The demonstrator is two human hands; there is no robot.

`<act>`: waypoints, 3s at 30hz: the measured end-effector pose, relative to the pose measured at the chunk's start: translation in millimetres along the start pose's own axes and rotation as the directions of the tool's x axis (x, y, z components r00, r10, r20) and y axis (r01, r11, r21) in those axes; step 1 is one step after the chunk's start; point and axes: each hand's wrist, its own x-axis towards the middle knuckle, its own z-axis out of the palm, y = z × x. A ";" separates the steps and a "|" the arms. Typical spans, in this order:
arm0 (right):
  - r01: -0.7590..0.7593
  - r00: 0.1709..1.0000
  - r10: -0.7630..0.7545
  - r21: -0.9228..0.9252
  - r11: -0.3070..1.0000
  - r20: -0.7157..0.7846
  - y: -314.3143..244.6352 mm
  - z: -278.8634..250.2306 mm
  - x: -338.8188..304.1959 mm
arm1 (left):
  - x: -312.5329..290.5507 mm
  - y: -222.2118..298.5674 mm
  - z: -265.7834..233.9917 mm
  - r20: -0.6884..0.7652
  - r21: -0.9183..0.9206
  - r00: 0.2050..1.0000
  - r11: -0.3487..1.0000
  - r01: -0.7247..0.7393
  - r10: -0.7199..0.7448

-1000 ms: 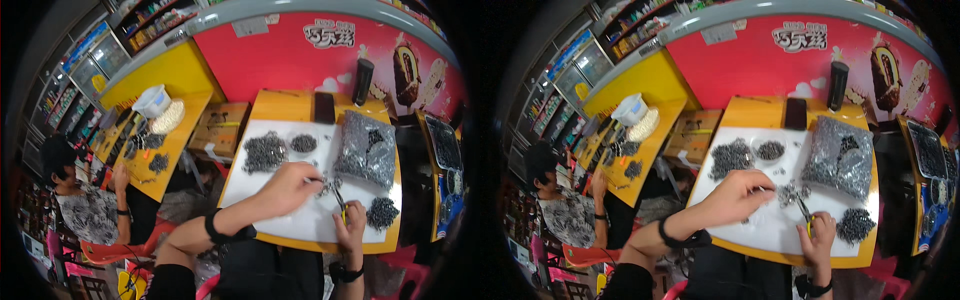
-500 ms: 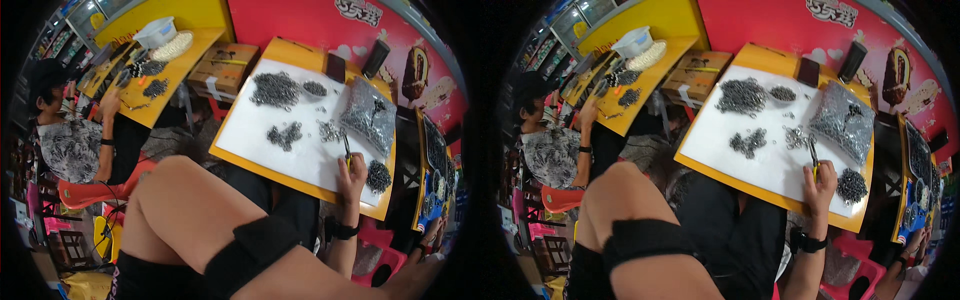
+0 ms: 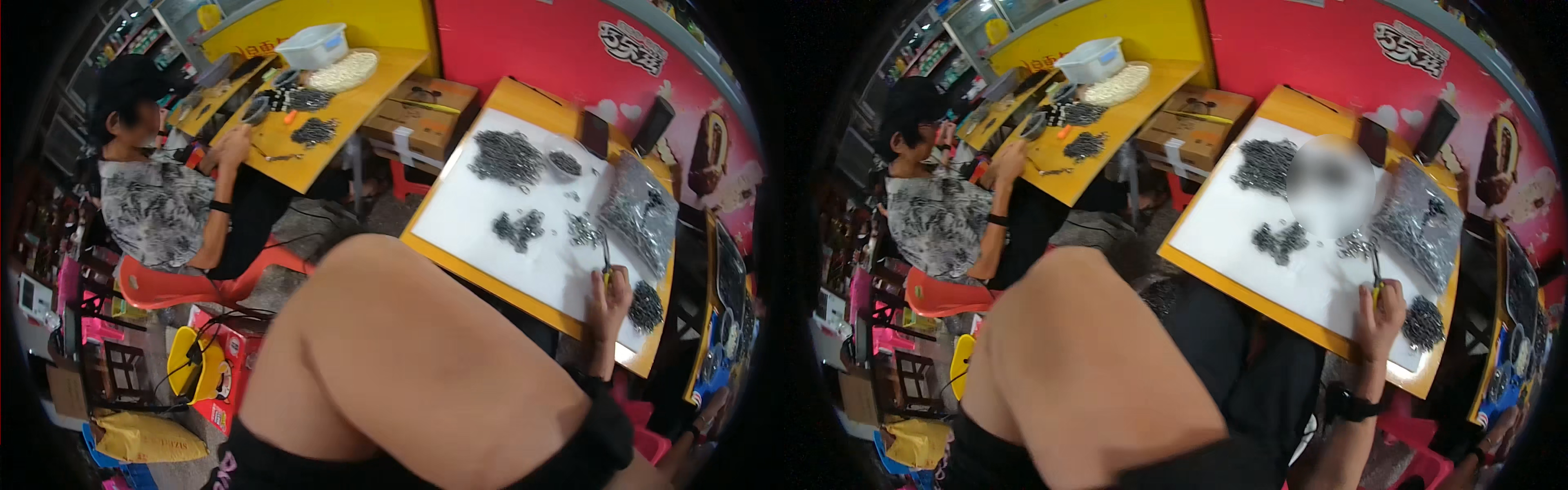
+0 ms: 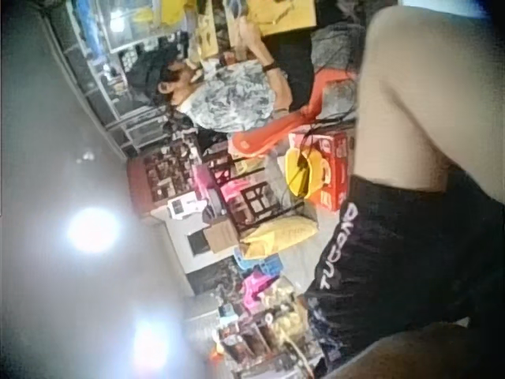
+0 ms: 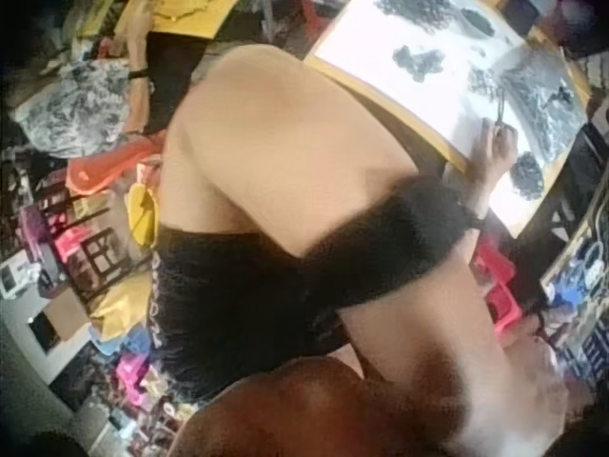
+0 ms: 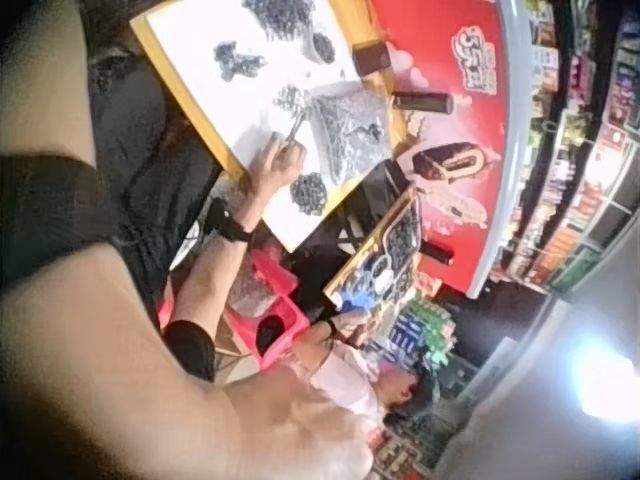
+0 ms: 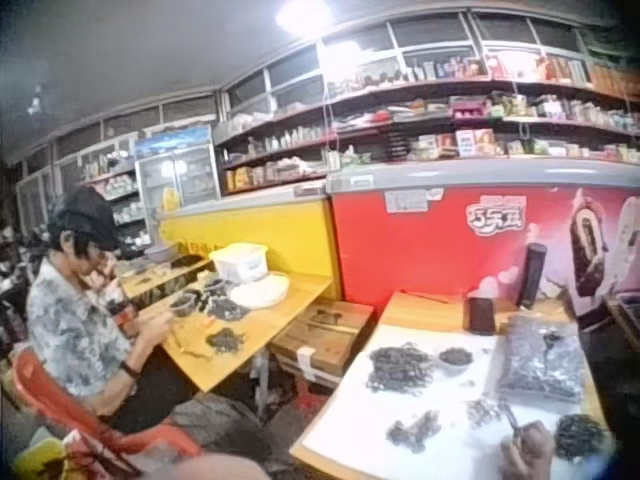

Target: Manually assemble small metal rings and links into chains using pliers.

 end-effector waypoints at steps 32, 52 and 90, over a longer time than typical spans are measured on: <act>0.111 0.993 -0.115 -0.199 0.974 -0.007 2.9 9.9 -1.4 | 89.6 -36.9 43.3 0.180 -0.100 0.964 0.978 -0.182 0.197; 0.115 0.993 -0.117 -0.220 0.969 0.005 -1.8 8.3 -1.3 | 93.0 -38.7 1.5 -0.040 -0.011 0.934 0.935 -0.355 0.354; 0.116 0.993 -0.112 -0.212 0.970 0.031 -2.7 13.5 -5.2 | 34.3 -52.4 -27.3 -0.382 0.181 0.795 0.881 -0.437 0.472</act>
